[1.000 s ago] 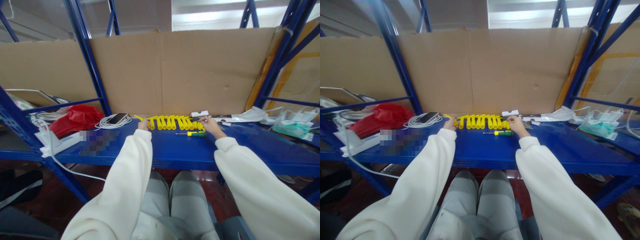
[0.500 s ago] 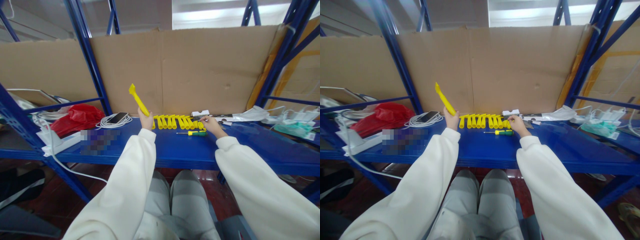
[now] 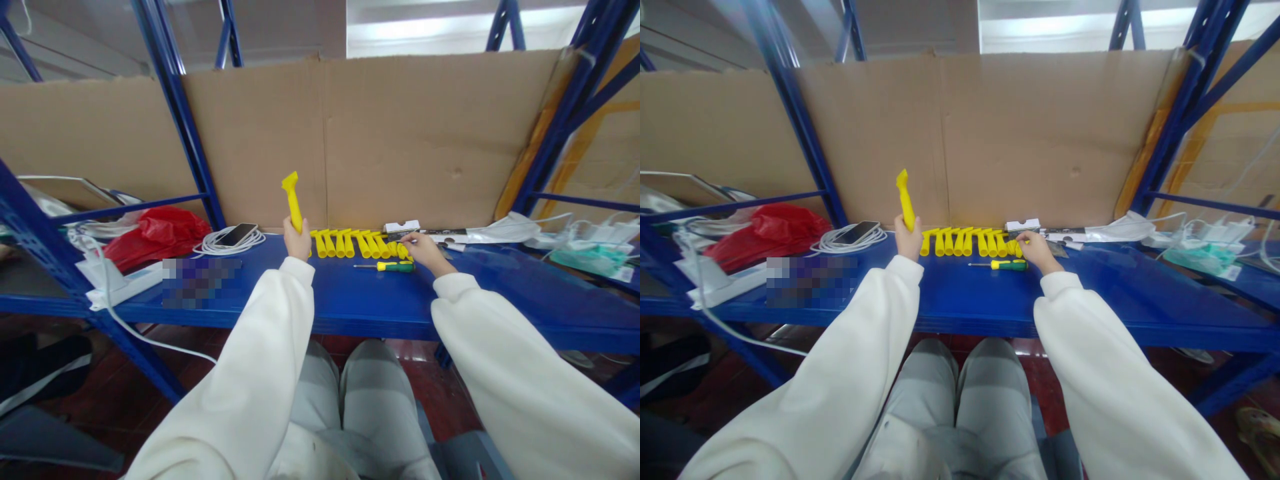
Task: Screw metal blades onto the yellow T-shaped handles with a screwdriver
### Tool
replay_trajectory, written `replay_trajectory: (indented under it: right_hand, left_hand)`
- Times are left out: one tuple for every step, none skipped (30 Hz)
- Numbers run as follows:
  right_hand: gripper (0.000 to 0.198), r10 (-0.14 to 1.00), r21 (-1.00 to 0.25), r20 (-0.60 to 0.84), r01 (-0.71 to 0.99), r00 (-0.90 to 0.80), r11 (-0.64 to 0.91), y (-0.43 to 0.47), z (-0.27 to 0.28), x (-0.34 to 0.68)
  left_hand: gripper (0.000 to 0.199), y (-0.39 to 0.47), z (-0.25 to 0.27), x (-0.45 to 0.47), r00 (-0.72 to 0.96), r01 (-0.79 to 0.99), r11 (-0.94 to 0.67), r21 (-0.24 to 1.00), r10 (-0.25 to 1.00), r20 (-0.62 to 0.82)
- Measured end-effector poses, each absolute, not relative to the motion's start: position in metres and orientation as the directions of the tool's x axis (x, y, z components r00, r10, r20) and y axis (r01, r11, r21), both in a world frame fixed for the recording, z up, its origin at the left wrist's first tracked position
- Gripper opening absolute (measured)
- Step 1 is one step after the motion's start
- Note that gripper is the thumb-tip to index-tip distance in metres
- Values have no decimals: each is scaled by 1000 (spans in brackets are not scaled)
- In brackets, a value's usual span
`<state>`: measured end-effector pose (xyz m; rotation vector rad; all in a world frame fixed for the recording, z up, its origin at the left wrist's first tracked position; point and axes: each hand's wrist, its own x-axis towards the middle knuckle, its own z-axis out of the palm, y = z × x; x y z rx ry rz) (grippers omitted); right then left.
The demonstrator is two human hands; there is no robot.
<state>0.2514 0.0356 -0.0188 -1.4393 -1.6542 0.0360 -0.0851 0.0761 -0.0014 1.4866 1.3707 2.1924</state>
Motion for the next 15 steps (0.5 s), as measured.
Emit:
replay_trajectory:
  right_hand:
    - [22, 800, -556, 591, 770, 102, 313, 35, -19, 251]
    - [22, 804, -559, 585, 770, 104, 307, 35, -19, 251]
    - [22, 807, -562, 580, 770, 106, 303, 35, -19, 251]
    - [22, 810, -565, 577, 769, 108, 299, 35, -19, 250]
    - [22, 810, -567, 575, 768, 110, 299, 34, -18, 250]
    - [22, 811, -569, 575, 766, 110, 300, 34, -18, 250]
    - [21, 811, -571, 574, 764, 110, 301, 34, -18, 250]
    - [21, 812, -573, 574, 762, 111, 300, 34, -18, 250]
    - [21, 812, -575, 572, 762, 113, 299, 34, -18, 250]
    - [20, 813, -577, 570, 762, 116, 296, 34, -18, 250]
    - [20, 814, -577, 568, 762, 118, 292, 34, -18, 250]
    - [20, 814, -577, 568, 764, 122, 288, 34, -18, 250]
    - [20, 814, -576, 567, 766, 123, 286, 34, -18, 250]
    - [20, 814, -576, 567, 767, 125, 283, 34, -18, 250]
    - [21, 815, -576, 565, 768, 128, 279, 34, -18, 249]
  left_hand:
    - [21, 75, -1, -84, -480, 355, -565, 745, 573, 664]
    - [21, 73, -1, -83, -464, 372, -559, 741, 580, 670]
    - [21, 72, -1, -82, -444, 387, -553, 738, 590, 674]
    - [22, 70, -1, -81, -421, 400, -549, 734, 601, 679]
    - [23, 68, -1, -79, -394, 413, -549, 727, 612, 686]
    - [25, 67, -1, -78, -366, 427, -550, 718, 621, 693]
    - [27, 65, -1, -76, -337, 442, -550, 709, 630, 700]
    - [30, 63, -2, -75, -309, 462, -546, 699, 640, 704]
    - [33, 61, -2, -74, -280, 486, -538, 689, 650, 706]
    - [36, 60, -2, -73, -249, 514, -528, 676, 662, 707]
    - [38, 58, -3, -72, -215, 545, -516, 661, 676, 705]
    - [39, 57, -4, -70, -176, 576, -505, 643, 691, 701]
    - [40, 56, -5, -69, -135, 605, -496, 622, 707, 695]
    - [40, 54, -6, -68, -92, 631, -491, 601, 722, 686]
    - [40, 53, -7, -66, -46, 653, -490, 578, 736, 675]
